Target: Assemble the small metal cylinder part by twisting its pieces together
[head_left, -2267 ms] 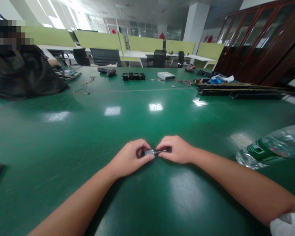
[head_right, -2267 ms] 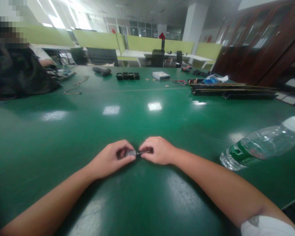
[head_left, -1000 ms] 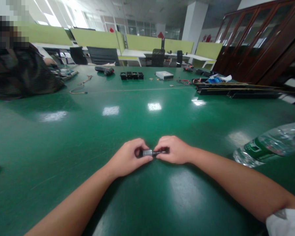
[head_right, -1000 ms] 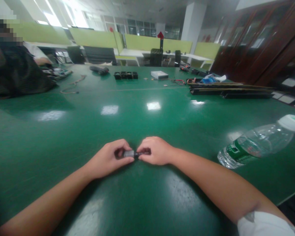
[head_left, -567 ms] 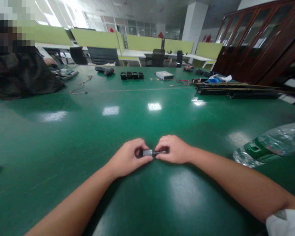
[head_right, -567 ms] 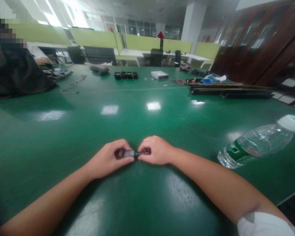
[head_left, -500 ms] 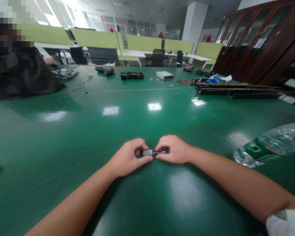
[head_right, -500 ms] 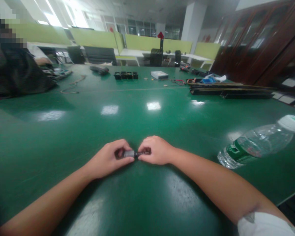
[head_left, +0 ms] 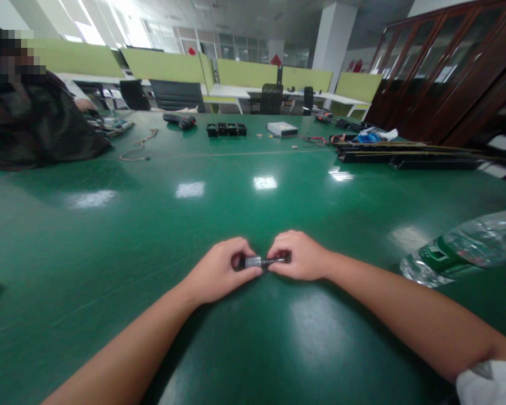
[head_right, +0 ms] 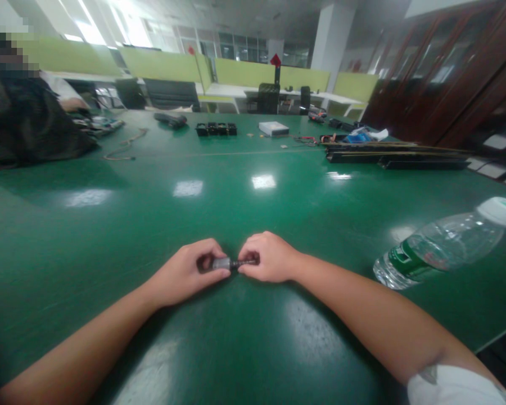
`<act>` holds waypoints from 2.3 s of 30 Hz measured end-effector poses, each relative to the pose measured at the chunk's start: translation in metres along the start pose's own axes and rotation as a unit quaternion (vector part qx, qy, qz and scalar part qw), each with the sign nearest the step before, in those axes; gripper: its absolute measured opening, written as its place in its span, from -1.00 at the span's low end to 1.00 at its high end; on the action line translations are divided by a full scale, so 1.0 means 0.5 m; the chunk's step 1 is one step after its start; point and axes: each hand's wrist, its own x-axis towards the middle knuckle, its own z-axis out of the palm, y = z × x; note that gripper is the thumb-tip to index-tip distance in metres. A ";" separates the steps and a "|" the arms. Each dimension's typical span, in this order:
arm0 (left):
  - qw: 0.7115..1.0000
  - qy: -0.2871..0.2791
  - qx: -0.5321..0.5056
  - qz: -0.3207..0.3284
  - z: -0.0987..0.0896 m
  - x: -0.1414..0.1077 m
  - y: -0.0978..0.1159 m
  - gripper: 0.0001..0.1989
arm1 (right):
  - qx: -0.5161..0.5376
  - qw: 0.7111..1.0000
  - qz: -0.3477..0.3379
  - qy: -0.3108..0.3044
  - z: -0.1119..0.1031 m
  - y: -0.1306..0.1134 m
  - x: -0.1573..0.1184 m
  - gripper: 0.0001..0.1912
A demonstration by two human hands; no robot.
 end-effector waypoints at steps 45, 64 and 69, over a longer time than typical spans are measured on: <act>1.000 -0.001 0.005 -0.009 -0.003 -0.001 0.004 -0.74 | 0.029 0.996 0.060 -0.053 -0.049 0.033 -0.013 -0.96; 1.000 -0.011 0.001 0.001 -0.007 0.000 0.014 -0.75 | 0.015 0.999 -0.029 -0.019 -0.007 -0.002 0.001 -0.87; 1.000 0.003 -0.005 -0.001 -0.004 -0.002 0.008 -0.77 | 0.014 0.999 -0.028 -0.026 -0.003 -0.009 0.002 -0.87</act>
